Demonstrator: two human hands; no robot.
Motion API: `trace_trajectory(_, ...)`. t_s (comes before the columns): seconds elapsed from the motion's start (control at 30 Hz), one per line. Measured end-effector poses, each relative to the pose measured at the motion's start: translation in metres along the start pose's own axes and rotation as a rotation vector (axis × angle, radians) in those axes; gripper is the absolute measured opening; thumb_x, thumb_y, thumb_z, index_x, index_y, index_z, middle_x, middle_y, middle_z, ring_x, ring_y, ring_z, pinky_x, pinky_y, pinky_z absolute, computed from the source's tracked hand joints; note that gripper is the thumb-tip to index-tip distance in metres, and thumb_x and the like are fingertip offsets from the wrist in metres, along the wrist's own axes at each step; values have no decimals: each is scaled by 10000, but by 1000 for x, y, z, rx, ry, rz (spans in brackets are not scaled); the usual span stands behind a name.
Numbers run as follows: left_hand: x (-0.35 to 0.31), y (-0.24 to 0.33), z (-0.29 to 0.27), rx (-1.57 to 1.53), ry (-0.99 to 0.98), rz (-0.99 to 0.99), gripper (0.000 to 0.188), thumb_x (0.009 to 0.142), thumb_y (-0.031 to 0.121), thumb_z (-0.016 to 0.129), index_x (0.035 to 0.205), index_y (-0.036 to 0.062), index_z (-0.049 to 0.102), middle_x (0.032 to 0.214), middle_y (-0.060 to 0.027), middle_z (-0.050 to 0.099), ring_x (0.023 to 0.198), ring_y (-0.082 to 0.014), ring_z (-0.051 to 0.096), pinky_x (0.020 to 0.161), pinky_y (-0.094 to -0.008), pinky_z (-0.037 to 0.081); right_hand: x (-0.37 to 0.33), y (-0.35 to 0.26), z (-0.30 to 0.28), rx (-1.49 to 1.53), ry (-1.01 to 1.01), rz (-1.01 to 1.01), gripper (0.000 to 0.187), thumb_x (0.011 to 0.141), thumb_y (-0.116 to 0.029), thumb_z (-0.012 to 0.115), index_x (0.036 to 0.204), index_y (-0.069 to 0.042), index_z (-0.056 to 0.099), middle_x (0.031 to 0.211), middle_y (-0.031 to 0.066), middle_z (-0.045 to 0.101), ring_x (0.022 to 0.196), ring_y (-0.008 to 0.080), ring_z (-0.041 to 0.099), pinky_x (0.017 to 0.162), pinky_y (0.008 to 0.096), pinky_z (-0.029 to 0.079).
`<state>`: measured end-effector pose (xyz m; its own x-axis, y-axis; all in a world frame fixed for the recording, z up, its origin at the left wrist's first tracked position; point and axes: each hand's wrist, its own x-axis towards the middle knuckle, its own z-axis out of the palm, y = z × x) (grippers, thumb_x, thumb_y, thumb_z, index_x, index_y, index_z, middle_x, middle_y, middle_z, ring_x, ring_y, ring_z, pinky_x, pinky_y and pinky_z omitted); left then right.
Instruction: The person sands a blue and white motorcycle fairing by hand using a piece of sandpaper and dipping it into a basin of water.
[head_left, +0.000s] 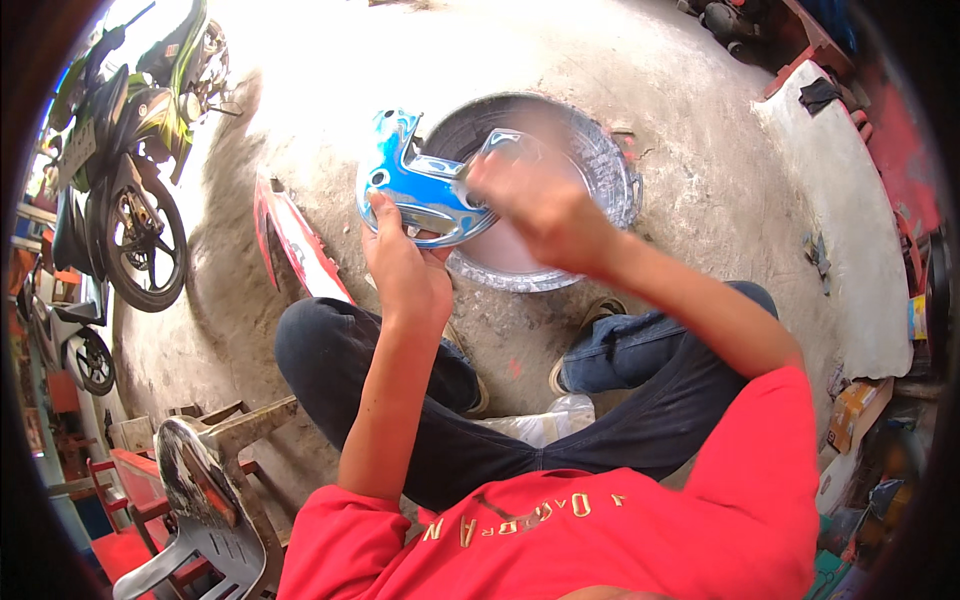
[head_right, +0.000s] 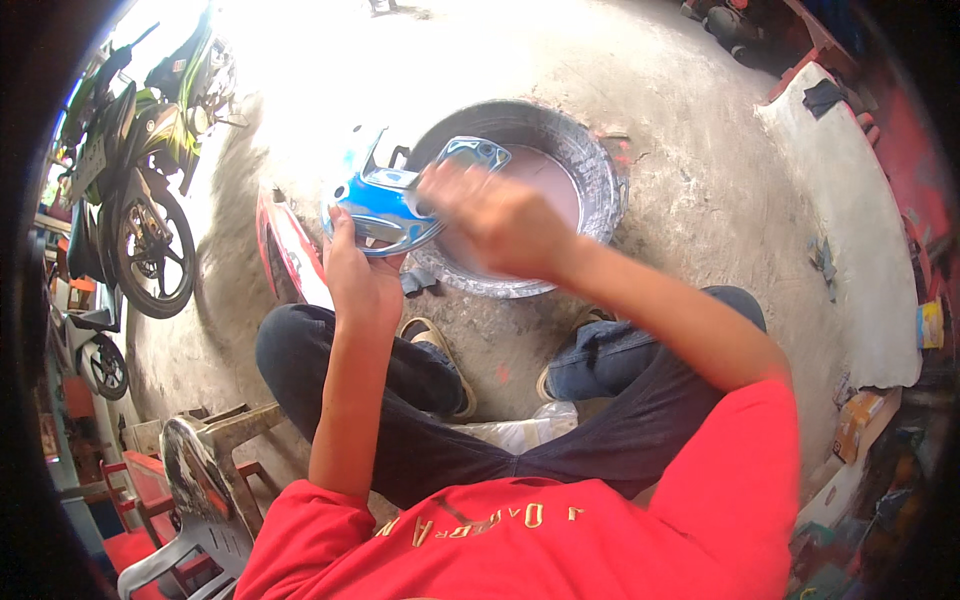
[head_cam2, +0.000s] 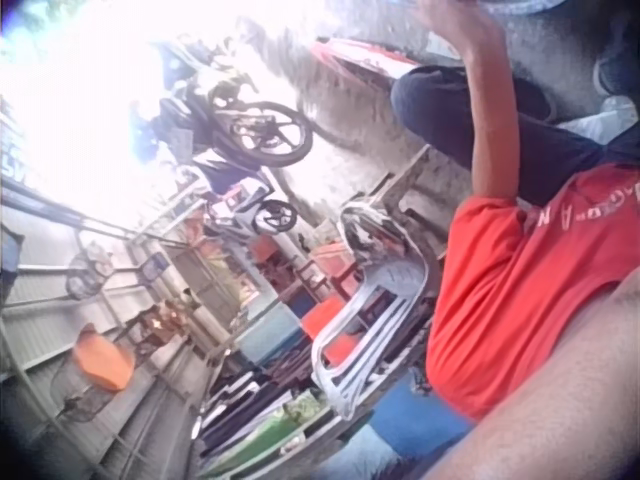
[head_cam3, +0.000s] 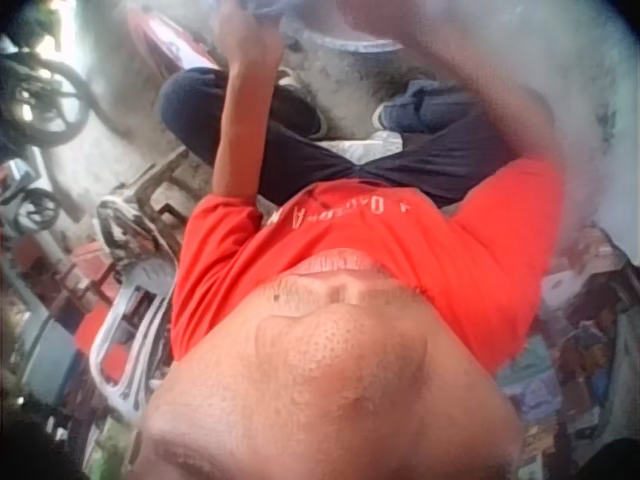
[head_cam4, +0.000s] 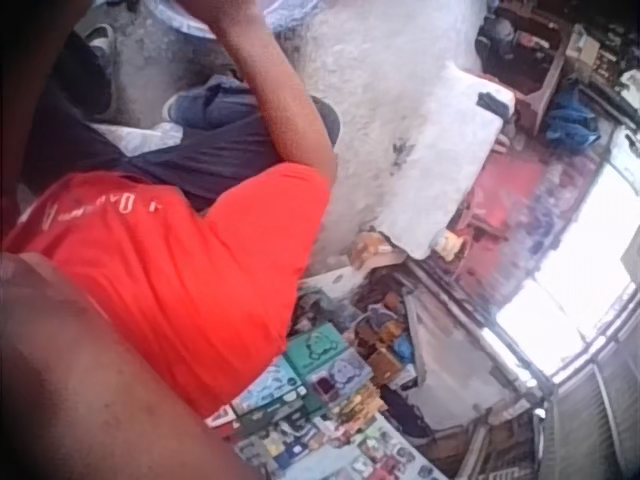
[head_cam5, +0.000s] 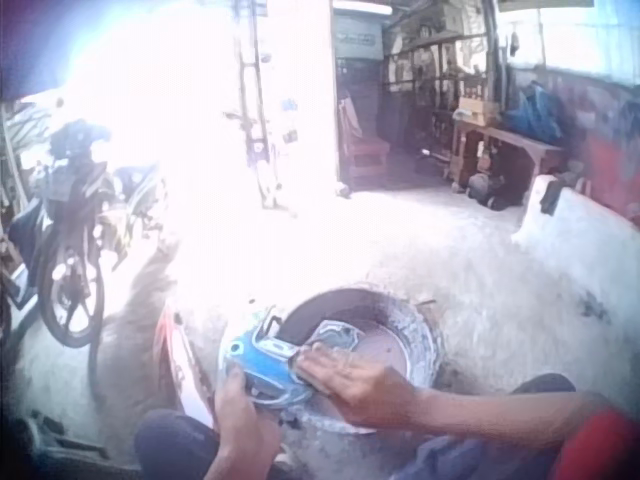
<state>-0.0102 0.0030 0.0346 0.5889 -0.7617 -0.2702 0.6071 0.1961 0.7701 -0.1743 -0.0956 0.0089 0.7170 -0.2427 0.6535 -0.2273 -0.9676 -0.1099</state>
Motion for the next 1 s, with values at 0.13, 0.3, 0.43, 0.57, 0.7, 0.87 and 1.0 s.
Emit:
trace_trajectory(0.13, -2, -3, 1, -3, -83, -28, 336, 1106, 280, 404, 1316, 27, 476, 1259, -139, 586, 1099, -252, 652, 905, -472, 600, 0, 22, -8, 25, 12, 10, 439, 889, -2, 596, 1327, -13, 629, 1243, 189, 690, 1163, 337, 670, 1034, 433, 523)
trace_trajectory(0.3, 6, -4, -6, -46, 4, -42, 353, 1107, 347, 406, 1347, 91, 444, 1215, -114, 613, 1041, -235, 682, 789, -460, 638, 10, -7, -12, -54, -12, -130, 372, 946, -94, 575, 1305, -23, 638, 1284, 156, 686, 1199, 267, 667, 1024, 403, 540)
trace_trajectory(0.43, 5, -8, -4, -47, -69, -51, 353, 1105, 346, 412, 1342, 86, 437, 1222, -115, 607, 1046, -236, 679, 796, -464, 636, 0, 29, -12, 28, -23, -137, 385, 944, -80, 574, 1323, -47, 632, 1317, 146, 672, 1219, 259, 657, 1048, 419, 526)
trace_trajectory(0.57, 5, -1, -4, -22, -22, -32, 354, 1102, 349, 423, 1336, 82, 432, 1211, -112, 610, 1037, -235, 681, 787, -450, 636, 1, 33, -4, 1, -60, 82, 408, 926, -58, 585, 1331, -59, 627, 1327, 145, 666, 1216, 268, 657, 1046, 406, 527)
trace_trajectory(0.7, 4, -6, -3, -49, -20, -57, 342, 1104, 341, 419, 1332, 86, 436, 1213, -111, 608, 1026, -233, 683, 778, -432, 635, 5, 6, -8, 108, -25, -62, 444, 883, 11, 595, 1324, -31, 631, 1290, 182, 674, 1215, 313, 649, 1049, 417, 517)
trace_trajectory(0.87, 4, -1, -5, -18, -54, -22, 345, 1102, 347, 426, 1329, 89, 443, 1216, -110, 608, 1024, -232, 683, 780, -429, 635, 3, 29, -3, 25, 19, 26, 414, 900, -12, 582, 1311, 4, 628, 1301, 197, 664, 1207, 333, 651, 1056, 431, 516)
trace_trajectory(1.0, 7, -8, -9, -44, -61, -95, 335, 1105, 339, 417, 1325, 89, 448, 1203, -110, 612, 1015, -232, 684, 776, -430, 637, 7, -8, -11, 151, -41, -192, 403, 914, -64, 587, 1314, -49, 637, 1311, 158, 672, 1238, 282, 643, 1064, 412, 516)
